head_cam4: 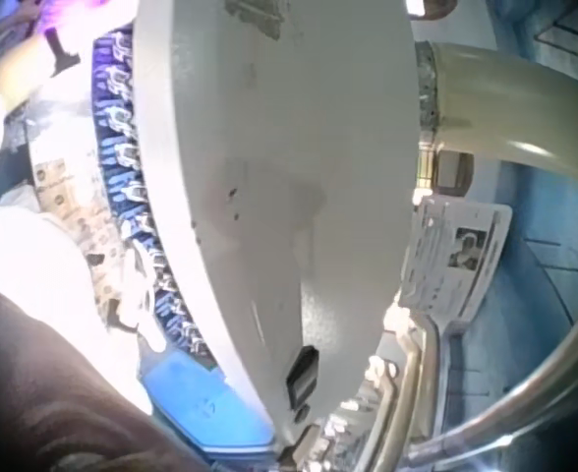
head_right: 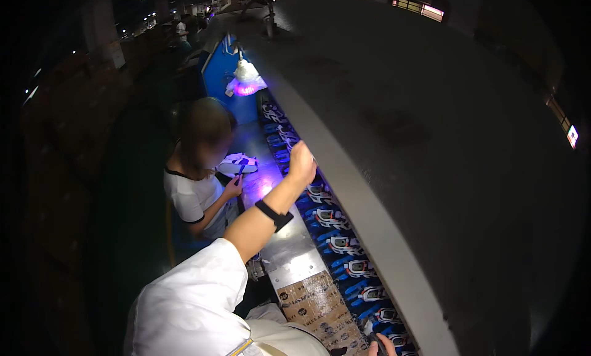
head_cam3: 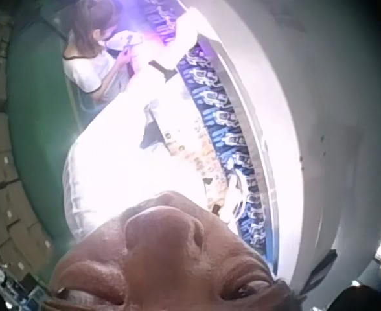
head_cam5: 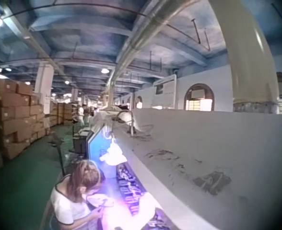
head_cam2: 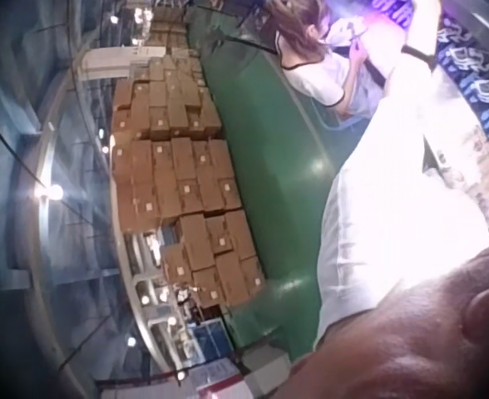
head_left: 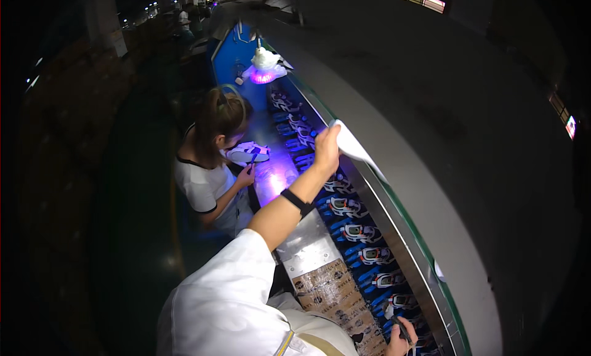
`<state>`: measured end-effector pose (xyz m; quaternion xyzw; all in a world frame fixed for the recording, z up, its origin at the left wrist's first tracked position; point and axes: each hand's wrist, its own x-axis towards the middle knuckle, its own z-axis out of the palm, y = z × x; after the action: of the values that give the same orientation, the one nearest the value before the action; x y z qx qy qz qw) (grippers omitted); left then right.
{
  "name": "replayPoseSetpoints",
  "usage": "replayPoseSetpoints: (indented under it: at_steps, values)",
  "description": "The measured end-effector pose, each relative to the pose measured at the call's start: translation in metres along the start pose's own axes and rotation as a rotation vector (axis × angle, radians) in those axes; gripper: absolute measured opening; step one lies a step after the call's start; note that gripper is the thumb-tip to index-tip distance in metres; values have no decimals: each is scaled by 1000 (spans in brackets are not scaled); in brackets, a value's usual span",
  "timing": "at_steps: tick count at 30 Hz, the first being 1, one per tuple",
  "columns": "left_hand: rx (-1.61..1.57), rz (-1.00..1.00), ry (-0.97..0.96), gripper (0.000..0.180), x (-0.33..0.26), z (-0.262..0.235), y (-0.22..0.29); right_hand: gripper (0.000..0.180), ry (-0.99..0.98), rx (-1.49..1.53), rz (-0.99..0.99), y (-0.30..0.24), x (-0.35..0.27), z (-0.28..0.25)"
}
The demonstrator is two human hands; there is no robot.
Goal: Preparing and cleaning shoe soles at a manufacturing workbench.
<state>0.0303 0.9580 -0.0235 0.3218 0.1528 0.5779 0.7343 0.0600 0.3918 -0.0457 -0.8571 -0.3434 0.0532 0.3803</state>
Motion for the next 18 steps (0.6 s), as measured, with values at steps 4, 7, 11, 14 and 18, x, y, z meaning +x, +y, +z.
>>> replayPoseSetpoints:
  at_steps: [4,7,11,14,18]
  values:
    - [136,-439,-158,34,-141,-40,-4,27,169,348,124,31,-11,14]
    - [275,-847,-217,37,-258,-76,-17,29,110,605,236,31,-20,15]
    - [-263,-1161,-260,53,-354,-68,-13,24,145,885,279,52,-36,19]
    - [-624,-1218,-408,86,-375,-69,-16,23,47,887,233,9,-30,11]
    - [-361,-1169,-264,91,-386,-43,1,23,-78,658,88,-44,-17,4]
